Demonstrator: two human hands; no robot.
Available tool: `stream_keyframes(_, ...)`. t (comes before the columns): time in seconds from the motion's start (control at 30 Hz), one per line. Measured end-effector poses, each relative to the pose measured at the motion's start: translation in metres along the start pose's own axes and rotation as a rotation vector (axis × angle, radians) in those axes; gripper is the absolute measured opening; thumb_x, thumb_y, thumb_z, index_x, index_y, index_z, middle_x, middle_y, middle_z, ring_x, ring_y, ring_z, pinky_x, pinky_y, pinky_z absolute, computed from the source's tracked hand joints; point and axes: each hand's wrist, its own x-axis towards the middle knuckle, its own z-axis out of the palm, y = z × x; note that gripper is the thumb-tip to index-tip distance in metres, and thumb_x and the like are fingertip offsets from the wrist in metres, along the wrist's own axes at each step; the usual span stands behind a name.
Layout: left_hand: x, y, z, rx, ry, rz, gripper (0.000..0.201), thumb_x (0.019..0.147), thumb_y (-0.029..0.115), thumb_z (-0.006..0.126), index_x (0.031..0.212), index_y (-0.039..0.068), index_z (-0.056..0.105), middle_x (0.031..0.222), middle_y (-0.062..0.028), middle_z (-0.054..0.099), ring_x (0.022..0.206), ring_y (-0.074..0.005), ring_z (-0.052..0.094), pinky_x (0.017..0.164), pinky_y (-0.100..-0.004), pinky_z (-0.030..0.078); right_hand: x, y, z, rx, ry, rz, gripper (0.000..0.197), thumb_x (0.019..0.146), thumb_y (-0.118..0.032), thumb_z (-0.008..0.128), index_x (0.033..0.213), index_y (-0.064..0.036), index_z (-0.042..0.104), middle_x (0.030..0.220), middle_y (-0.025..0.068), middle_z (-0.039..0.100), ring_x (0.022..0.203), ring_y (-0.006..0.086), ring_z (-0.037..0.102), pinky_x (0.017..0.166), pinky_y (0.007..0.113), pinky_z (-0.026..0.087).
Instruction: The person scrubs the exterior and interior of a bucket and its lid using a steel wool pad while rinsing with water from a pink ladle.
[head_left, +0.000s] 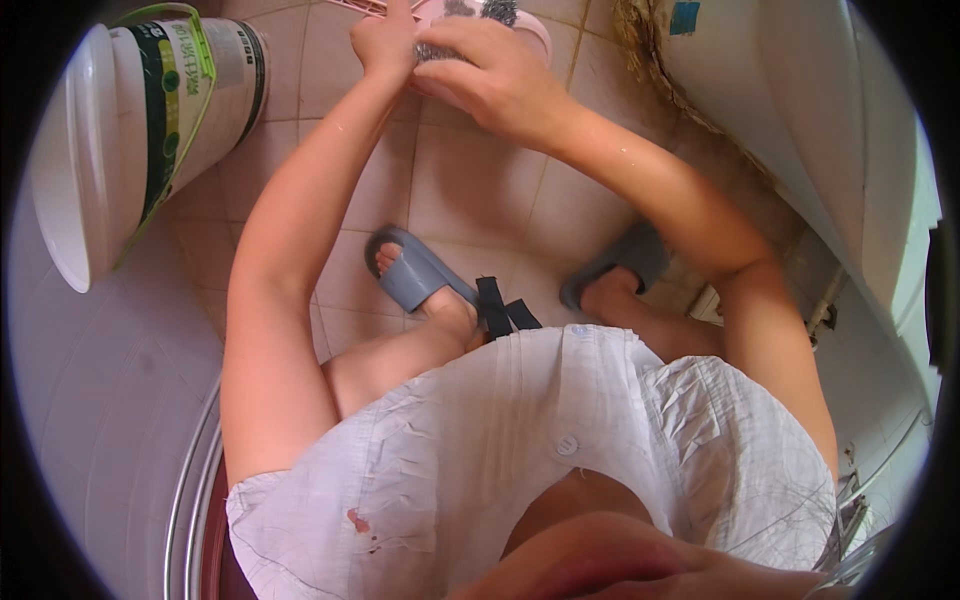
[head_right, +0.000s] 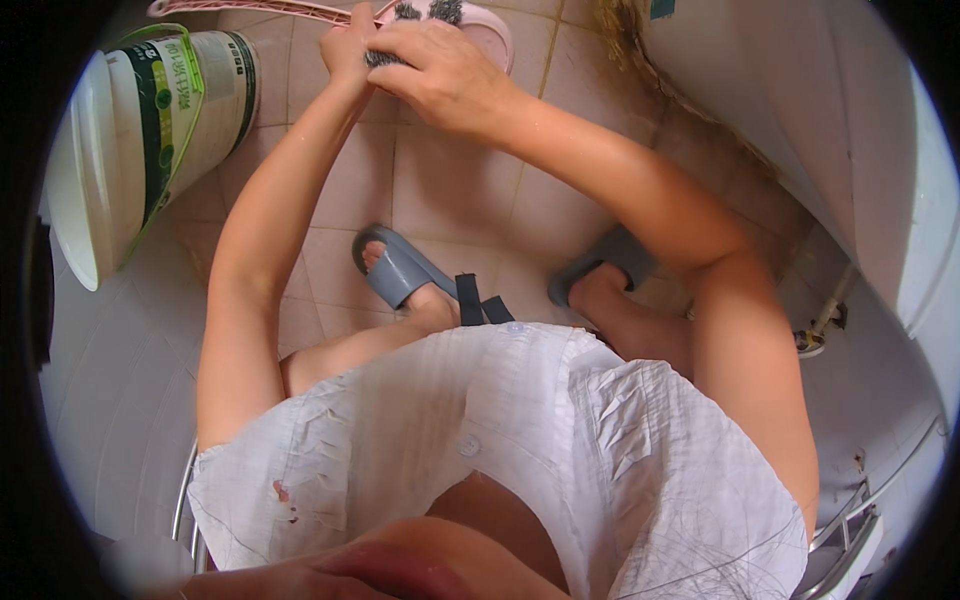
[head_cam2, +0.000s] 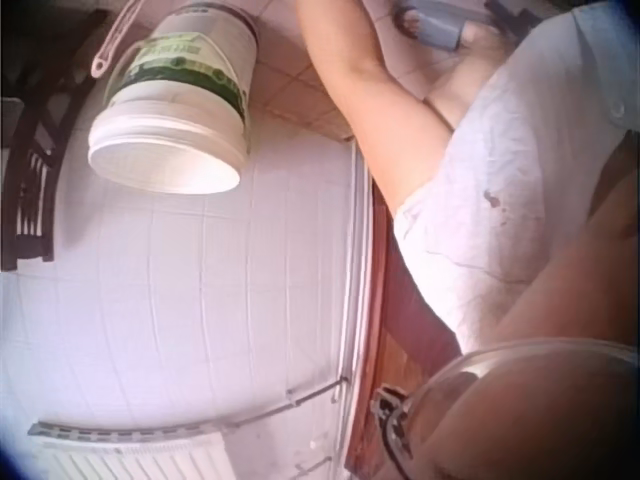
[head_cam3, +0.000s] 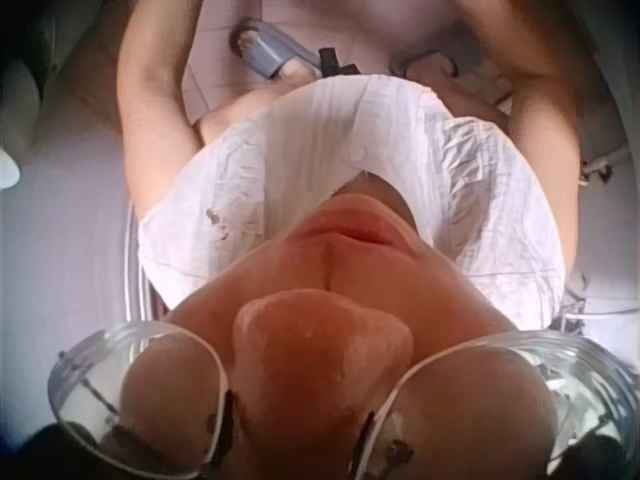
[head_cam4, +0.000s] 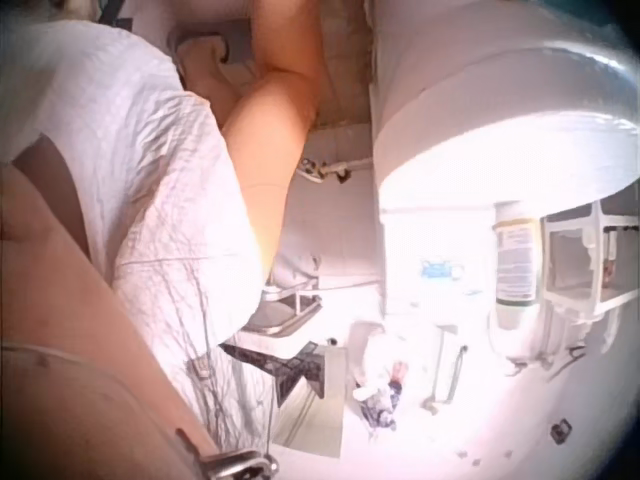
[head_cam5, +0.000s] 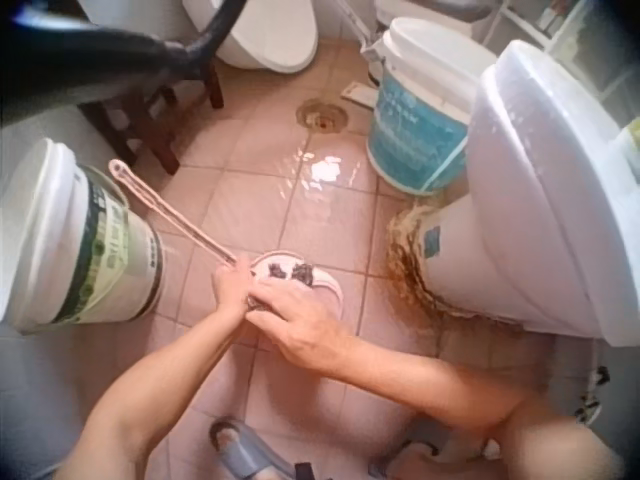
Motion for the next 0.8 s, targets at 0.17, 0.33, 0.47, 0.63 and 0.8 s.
stream_keyframes(0.17, -0.033, 0.063, -0.016, 0.044, -0.023, 0.279, 0.033, 0.089, 0.026, 0.065, 0.072, -0.003, 0.068, 0.068, -0.0092, 0.069, 0.061, -0.0200, 0.064, 0.062, -0.0361, 0.051, 0.008, 0.088, -0.035, 0.571, -0.453, 0.955, 0.032, 0.097, -0.010, 0.050, 0.126, -0.0049, 0.063, 0.137, 0.0254, 0.050, 0.118, 0.0387, 0.054, 0.099, 0.040, 0.046)
stream_keyframes(0.33, -0.039, 0.049, -0.028, -0.167, 0.004, 0.277, 0.037, 0.091, 0.028, 0.065, 0.068, -0.001, 0.066, 0.065, -0.0036, 0.066, 0.060, -0.0141, 0.058, 0.061, -0.0336, 0.048, 0.021, -0.019, 0.000, 0.102, -0.032, 0.375, 0.038, 0.081, -0.007, 0.063, 0.118, 0.0013, 0.061, 0.108, 0.0208, 0.064, 0.105, 0.0402, 0.060, 0.092, 0.047, 0.048)
stream_keyframes(0.47, -0.041, 0.042, -0.018, -0.470, -0.074, 0.310, 0.034, 0.091, 0.024, 0.065, 0.067, 0.000, 0.061, 0.062, -0.0014, 0.061, 0.061, -0.0096, 0.055, 0.059, -0.0311, 0.047, 0.016, -0.008, 0.017, 0.040, -0.070, 0.299, 0.040, 0.082, -0.006, 0.060, 0.121, -0.0006, 0.061, 0.113, 0.0217, 0.062, 0.106, 0.0389, 0.059, 0.093, 0.044, 0.047)
stream_keyframes(0.63, -0.038, 0.043, -0.016, -0.339, -0.073, 0.326, 0.030, 0.089, 0.017, 0.064, 0.065, 0.001, 0.058, 0.062, 0.0020, 0.059, 0.059, -0.0105, 0.053, 0.056, -0.0300, 0.045, -0.005, 0.062, 0.011, 0.595, -0.101, 0.867, 0.039, 0.099, -0.013, 0.043, 0.135, -0.0051, 0.057, 0.146, 0.0262, 0.045, 0.130, 0.0366, 0.049, 0.106, 0.039, 0.042)
stream_keyframes(0.8, -0.038, 0.045, -0.031, -0.435, -0.035, 0.240, 0.027, 0.085, 0.013, 0.061, 0.062, 0.001, 0.055, 0.062, 0.0010, 0.057, 0.058, -0.0092, 0.051, 0.054, -0.0295, 0.043, -0.022, 0.042, 0.001, 0.870, 0.055, 1.545, 0.037, 0.102, -0.013, 0.038, 0.134, -0.0008, 0.051, 0.119, 0.0133, 0.062, 0.104, 0.0251, 0.061, 0.090, 0.037, 0.049)
